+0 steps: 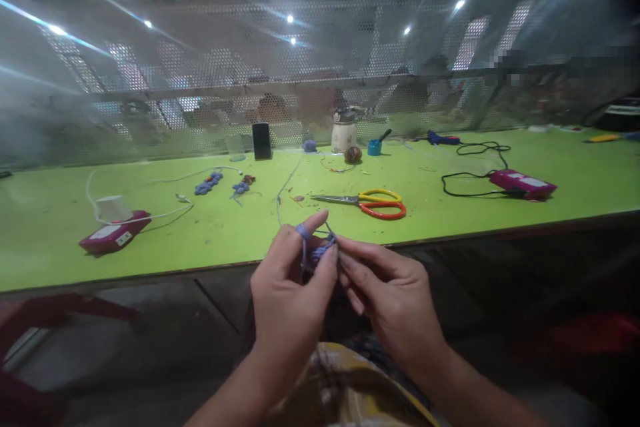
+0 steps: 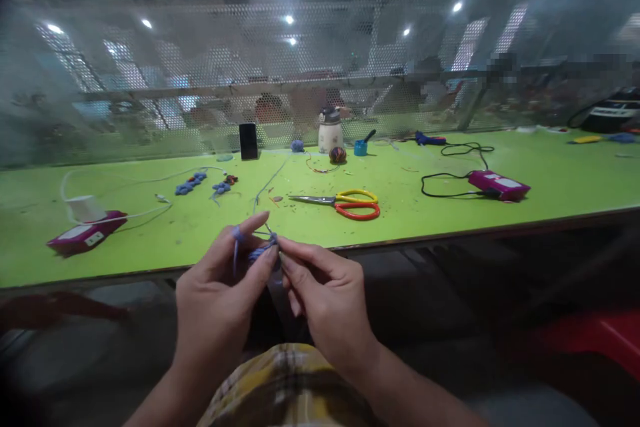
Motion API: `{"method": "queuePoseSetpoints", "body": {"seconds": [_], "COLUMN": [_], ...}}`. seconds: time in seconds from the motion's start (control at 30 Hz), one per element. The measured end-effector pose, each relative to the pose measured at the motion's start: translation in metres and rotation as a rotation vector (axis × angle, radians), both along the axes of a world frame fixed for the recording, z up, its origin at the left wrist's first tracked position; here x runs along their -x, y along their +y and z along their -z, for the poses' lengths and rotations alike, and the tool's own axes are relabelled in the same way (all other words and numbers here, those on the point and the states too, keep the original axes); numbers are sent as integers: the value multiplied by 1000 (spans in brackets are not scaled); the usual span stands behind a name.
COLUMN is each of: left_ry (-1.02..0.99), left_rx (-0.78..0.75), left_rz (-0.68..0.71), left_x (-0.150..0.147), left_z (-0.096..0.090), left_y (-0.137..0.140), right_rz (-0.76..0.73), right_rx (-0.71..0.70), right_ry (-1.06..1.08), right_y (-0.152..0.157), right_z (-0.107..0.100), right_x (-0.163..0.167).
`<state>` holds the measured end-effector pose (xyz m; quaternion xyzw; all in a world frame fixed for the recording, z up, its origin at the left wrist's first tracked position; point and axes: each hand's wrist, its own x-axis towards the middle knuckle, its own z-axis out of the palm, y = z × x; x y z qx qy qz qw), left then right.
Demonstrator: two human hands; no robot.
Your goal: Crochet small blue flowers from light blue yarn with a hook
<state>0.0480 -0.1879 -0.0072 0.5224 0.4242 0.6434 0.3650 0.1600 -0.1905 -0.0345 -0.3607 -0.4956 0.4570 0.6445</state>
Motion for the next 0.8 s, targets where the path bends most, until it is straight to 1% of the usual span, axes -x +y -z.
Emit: {"method": "queuePoseSetpoints", "body": {"seconds": [0.03, 0.07, 0.1, 0.13, 0.2, 0.23, 0.27, 0.37, 0.47, 0.53, 0.67, 0.8], "left_ry": [-120, -218, -262, -250, -168, -113, -64, 62, 118, 121, 61, -8], "left_rx": [120, 218, 279, 312, 347, 365, 368, 373, 399, 401, 365, 355], "left_rz": [132, 259, 350, 423, 493, 541, 561, 558, 559, 586, 653, 692], "left_x": [5, 11, 18, 24, 34, 38, 41, 45, 47, 49, 53, 54], "left_z": [-4, -7, -10, -13, -18, -20, -23, -28, -31, -32, -32, -29], "left_y": [2, 4, 7, 9, 12, 13, 14, 15, 15, 15, 19, 22], "right_rz": [-13, -12, 0, 18, 31, 11, 0, -8, -6, -51, -182, -263], "right_rx": [3, -27, -88, -173, -418, -496, -553, -629, -664, -652, -530, -413], "right_ry": [6, -31, -103, -203, -449, -581, -690, -986, -1155, -1171, -1052, -909], "right_y": [0, 0, 0, 0, 0, 0, 1, 0, -3, -4, -4, -3], "right_z": [0, -1, -2, -4, -8, -11, -13, -20, -28, -33, -40, -40], "right_x": [0, -3, -7, -13, -27, -34, -41, -53, -58, -59, -60, -60]}}
